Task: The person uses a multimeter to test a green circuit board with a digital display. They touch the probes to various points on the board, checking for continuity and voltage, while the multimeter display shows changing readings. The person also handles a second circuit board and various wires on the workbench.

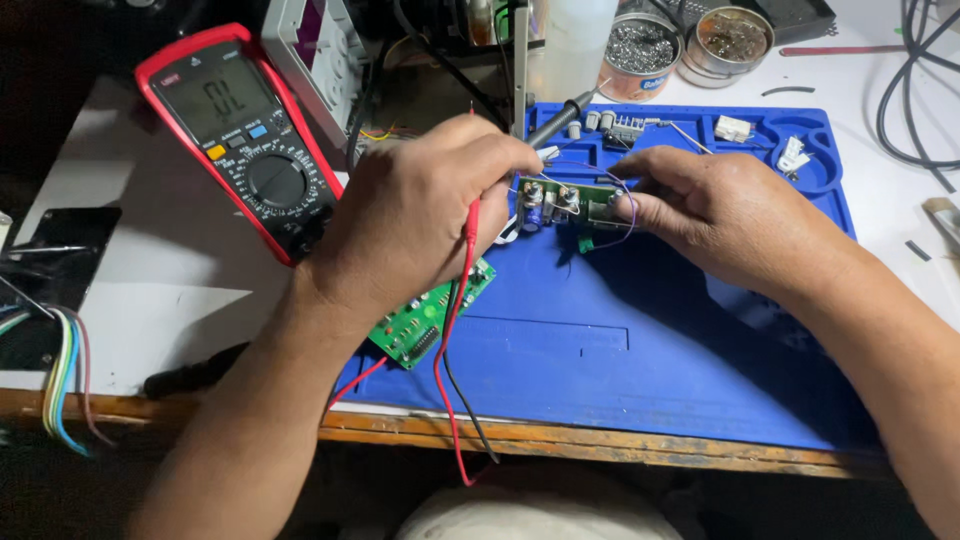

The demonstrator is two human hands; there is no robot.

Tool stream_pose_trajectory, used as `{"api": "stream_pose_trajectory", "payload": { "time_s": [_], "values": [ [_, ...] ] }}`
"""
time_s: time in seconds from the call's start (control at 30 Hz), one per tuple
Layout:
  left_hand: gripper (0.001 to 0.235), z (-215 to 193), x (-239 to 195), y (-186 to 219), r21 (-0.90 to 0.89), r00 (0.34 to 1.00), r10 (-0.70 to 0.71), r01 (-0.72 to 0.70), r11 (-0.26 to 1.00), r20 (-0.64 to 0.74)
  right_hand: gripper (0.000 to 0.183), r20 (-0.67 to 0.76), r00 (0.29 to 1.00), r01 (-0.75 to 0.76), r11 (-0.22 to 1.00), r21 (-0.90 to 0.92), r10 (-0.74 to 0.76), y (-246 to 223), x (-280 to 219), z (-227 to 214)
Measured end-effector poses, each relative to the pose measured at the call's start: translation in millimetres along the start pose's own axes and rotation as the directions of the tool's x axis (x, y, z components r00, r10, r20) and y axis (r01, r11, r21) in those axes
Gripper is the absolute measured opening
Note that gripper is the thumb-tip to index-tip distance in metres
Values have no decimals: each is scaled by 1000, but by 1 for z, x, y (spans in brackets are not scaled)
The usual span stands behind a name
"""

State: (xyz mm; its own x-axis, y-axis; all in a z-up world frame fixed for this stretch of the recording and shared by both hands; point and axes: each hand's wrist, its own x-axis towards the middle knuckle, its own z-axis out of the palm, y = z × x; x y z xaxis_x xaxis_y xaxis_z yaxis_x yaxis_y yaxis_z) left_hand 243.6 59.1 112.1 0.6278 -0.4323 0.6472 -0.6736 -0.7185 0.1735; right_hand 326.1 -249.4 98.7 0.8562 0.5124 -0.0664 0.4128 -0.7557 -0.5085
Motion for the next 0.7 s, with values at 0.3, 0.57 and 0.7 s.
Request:
{"api": "stream_pose_trajectory", "payload": {
  "time_s": [0.3,0.57,0.7],
  "values": [
    [30,3,-19,-15,-161,995,-93,85,983,-42,35,-36,999,46,967,249,-39,10,0,9],
    [21,12,-21,-12,-111,981,-194,196,974,28,38,-8,996,-82,973,215,86,11,7,11],
    [21,18,-24,-15,-94,967,-249,253,963,51,43,-8,995,-97,977,190,100,20,10,14]
  ]
}}
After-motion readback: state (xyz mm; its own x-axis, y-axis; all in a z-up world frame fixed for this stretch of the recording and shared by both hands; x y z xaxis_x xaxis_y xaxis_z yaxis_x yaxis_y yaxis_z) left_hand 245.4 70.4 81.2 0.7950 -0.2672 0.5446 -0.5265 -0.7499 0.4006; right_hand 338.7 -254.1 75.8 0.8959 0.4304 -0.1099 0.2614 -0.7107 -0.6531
